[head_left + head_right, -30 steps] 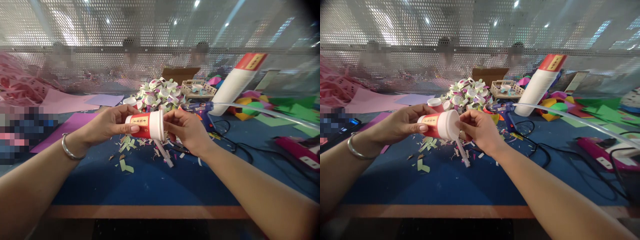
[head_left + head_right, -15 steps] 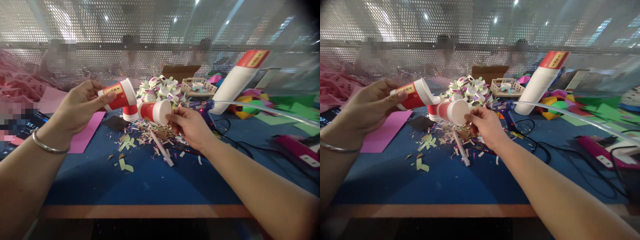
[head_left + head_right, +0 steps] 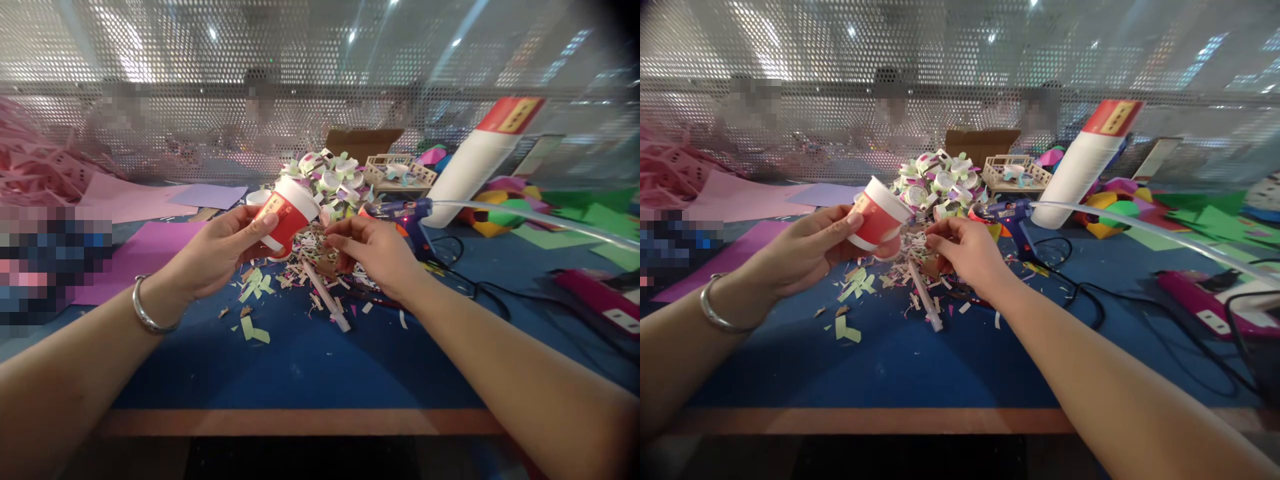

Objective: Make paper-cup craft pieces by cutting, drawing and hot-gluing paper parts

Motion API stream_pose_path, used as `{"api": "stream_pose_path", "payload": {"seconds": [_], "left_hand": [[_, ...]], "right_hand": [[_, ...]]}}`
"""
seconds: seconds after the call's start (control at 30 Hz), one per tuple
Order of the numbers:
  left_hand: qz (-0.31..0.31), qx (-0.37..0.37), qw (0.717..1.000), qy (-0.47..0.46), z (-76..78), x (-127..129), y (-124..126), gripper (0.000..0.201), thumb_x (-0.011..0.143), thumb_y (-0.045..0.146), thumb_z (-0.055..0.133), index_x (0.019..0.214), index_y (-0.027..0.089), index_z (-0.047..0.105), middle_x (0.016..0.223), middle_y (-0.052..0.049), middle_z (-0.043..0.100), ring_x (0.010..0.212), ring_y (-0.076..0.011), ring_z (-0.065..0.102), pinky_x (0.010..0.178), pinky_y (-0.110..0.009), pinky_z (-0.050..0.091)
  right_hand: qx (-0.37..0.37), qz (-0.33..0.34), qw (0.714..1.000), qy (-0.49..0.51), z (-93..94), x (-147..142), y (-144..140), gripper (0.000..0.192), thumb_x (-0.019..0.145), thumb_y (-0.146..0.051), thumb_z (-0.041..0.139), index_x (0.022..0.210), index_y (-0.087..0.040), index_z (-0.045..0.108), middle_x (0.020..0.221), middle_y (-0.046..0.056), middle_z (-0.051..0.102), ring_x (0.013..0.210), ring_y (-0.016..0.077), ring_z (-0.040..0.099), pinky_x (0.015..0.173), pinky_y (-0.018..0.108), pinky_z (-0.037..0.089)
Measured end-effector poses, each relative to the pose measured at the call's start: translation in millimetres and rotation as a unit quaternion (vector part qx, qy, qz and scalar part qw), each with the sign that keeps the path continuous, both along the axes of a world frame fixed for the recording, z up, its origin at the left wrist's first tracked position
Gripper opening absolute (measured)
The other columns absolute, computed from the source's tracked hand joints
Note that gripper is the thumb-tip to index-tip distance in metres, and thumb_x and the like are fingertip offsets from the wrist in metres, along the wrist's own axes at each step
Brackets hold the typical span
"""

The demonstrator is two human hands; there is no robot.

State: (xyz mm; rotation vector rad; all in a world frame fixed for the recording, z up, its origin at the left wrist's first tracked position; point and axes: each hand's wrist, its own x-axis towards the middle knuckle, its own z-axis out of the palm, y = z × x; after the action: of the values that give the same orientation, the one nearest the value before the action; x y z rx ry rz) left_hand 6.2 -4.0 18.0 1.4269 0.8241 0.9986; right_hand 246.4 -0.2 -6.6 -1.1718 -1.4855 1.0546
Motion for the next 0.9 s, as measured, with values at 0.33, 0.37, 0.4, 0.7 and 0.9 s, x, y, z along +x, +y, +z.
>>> {"api": "stream_pose_path", "payload": {"seconds": [0.33, 0.37, 0.4, 0.7, 0.9], "left_hand": [[0.061, 0.071, 0.991, 0.099, -4.7, -7, 7, 0.05, 0.088, 0.045, 0.073, 0.127, 0.016, 0.059, 0.113, -0.01, 0.07, 0.091, -0.0175, 0.066, 0.067, -0.024, 0.049], [0.061, 0.082, 0.99, 0.102, -6.0, -7, 7, 0.05, 0.087, 0.045, 0.073, 0.126, 0.016, 0.059, 0.115, -0.01, 0.07, 0.093, -0.0179, 0.066, 0.07, -0.025, 0.05], [0.064, 0.095, 0.988, 0.105, -7.1, -7, 8, 0.049, 0.087, 0.045, 0.074, 0.124, 0.016, 0.06, 0.116, -0.01, 0.069, 0.094, -0.0181, 0.065, 0.071, -0.026, 0.05], [0.075, 0.176, 0.958, 0.212, -10.6, -3, 1, 0.053, 0.083, 0.05, 0.075, 0.12, 0.018, 0.056, 0.108, -0.009, 0.07, 0.076, -0.0177, 0.067, 0.059, -0.029, 0.052], [0.013, 0.215, 0.951, 0.222, -13.0, 8, -16, 0.054, 0.086, 0.046, 0.074, 0.128, 0.018, 0.055, 0.129, -0.013, 0.063, 0.097, -0.022, 0.067, 0.075, -0.032, 0.055]], "right_hand": [[0.133, -0.023, 0.963, -0.234, 7.9, 11, -3, 0.018, 0.087, -0.035, 0.068, 0.087, -0.017, 0.07, 0.07, 0.003, 0.069, 0.056, 0.0151, 0.062, 0.055, 0.029, 0.047], [0.144, -0.025, 0.958, -0.245, 7.8, 12, -3, 0.019, 0.088, -0.036, 0.068, 0.088, -0.017, 0.071, 0.071, 0.003, 0.07, 0.057, 0.0153, 0.062, 0.056, 0.03, 0.046], [0.153, -0.027, 0.954, -0.257, 7.9, 13, -3, 0.02, 0.088, -0.037, 0.067, 0.088, -0.017, 0.071, 0.072, 0.003, 0.07, 0.058, 0.0155, 0.062, 0.056, 0.03, 0.045], [0.137, 0.003, 0.887, -0.441, 26.0, 20, -10, 0.017, 0.089, -0.032, 0.062, 0.083, -0.019, 0.07, 0.07, 0.002, 0.07, 0.062, 0.016, 0.062, 0.06, 0.029, 0.041], [0.087, 0.089, 0.816, -0.565, 28.8, 32, -11, 0.019, 0.09, -0.034, 0.058, 0.083, -0.021, 0.069, 0.075, 0.004, 0.071, 0.062, 0.0176, 0.06, 0.055, 0.03, 0.033]]}}
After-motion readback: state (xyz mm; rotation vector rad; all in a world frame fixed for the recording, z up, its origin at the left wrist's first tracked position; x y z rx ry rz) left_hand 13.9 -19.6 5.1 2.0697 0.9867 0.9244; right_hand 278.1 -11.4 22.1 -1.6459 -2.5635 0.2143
